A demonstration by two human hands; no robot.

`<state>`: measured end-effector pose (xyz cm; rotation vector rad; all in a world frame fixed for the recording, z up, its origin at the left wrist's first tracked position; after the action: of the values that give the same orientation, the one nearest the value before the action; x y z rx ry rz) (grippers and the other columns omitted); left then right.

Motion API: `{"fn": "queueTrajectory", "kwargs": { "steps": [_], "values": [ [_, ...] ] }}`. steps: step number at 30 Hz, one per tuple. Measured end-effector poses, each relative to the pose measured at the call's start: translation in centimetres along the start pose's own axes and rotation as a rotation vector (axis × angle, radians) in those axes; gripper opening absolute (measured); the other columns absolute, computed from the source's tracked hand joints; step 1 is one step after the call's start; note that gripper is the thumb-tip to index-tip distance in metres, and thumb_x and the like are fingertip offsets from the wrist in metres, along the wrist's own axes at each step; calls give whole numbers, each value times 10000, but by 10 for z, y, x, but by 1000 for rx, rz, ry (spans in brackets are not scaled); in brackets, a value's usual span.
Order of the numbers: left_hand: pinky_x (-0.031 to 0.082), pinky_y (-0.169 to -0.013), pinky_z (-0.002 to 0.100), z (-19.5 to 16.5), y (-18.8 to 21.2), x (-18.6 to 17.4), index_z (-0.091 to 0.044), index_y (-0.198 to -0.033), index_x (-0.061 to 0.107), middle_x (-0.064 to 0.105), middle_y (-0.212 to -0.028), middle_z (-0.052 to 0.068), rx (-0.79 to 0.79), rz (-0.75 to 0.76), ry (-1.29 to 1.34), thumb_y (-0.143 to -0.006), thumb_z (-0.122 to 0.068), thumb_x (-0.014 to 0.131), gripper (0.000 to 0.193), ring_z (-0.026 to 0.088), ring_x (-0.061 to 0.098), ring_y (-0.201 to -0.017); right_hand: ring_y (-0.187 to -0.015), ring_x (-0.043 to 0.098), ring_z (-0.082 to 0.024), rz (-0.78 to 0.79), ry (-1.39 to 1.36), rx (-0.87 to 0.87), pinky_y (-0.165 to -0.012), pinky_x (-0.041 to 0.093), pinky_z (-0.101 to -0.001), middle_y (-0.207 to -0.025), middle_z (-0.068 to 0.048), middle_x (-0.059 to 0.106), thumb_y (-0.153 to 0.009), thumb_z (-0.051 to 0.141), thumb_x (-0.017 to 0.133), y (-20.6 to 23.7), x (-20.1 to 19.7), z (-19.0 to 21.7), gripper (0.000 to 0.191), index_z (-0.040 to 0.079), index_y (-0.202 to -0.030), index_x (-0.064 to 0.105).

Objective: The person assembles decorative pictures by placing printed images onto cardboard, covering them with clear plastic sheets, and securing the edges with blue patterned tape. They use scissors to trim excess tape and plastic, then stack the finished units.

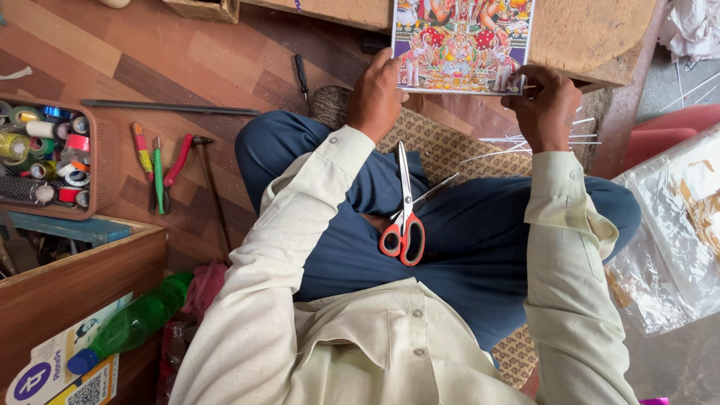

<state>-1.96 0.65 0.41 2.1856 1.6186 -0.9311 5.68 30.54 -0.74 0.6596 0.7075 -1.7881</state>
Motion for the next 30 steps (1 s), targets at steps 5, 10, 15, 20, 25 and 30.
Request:
{"fn": "queueTrajectory", "kwargs": {
  "steps": [5, 10, 15, 20, 25, 30],
  "values": [
    [571, -928, 401, -3, 0, -4, 42, -1187, 656, 634, -1287, 154, -2, 0, 12, -747, 54, 814, 467, 357, 668, -1131, -767, 698, -130, -18, 43, -20, -676, 567, -270, -921, -90, 762, -724, 32, 945, 0, 0, -1, 454, 13, -1152, 792],
    [570, -932, 403, -2, 0, -4, 48, -1184, 659, 635, -1274, 166, 2, 4, 9, -743, 57, 810, 466, 366, 664, -1127, -791, 705, -121, -13, -16, 10, -697, 580, -264, -928, -77, 765, -723, 18, 938, -1, 0, 0, 441, 19, -1138, 790],
    [567, -941, 409, 1, -1, 0, 62, -1150, 666, 636, -1286, 182, -4, 24, -6, -750, 56, 812, 426, 372, 666, -1125, -798, 711, -127, -16, -16, 2, -707, 588, -267, -926, -85, 764, -717, 13, 944, -1, -1, 2, 444, 14, -1134, 791],
    [560, -943, 416, 2, -1, 3, 90, -1161, 658, 604, -1329, 233, 36, -19, -39, -729, 51, 821, 463, 400, 652, -1134, -795, 717, -147, -12, 8, 6, -709, 599, -278, -936, -104, 768, -729, 14, 958, -2, 0, -2, 448, -1, -1143, 787],
    [564, -965, 413, 8, -3, 1, 94, -1170, 666, 628, -1320, 223, -20, 23, -28, -749, 51, 819, 450, 392, 664, -1140, -852, 745, -159, 17, -99, 51, -756, 641, -284, -1005, -108, 774, -764, -26, 914, -6, 9, 0, 433, -10, -1171, 766],
    [572, -955, 403, 9, -6, -10, 87, -1129, 690, 626, -1332, 242, -15, -30, -67, -734, 64, 821, 416, 398, 679, -1124, -909, 767, -148, 35, -166, 65, -812, 649, -286, -1035, -111, 785, -766, -36, 900, -13, 13, 10, 428, -20, -1168, 753]
  ]
}}
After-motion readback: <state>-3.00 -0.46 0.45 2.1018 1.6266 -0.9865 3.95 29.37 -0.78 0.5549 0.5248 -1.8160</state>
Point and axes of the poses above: each hand's wrist, its own y-axis away from the middle knuckle, its own x-axis out of the palm, z = x × y, the point moved 4 cm from there along -y, towards the middle knuckle
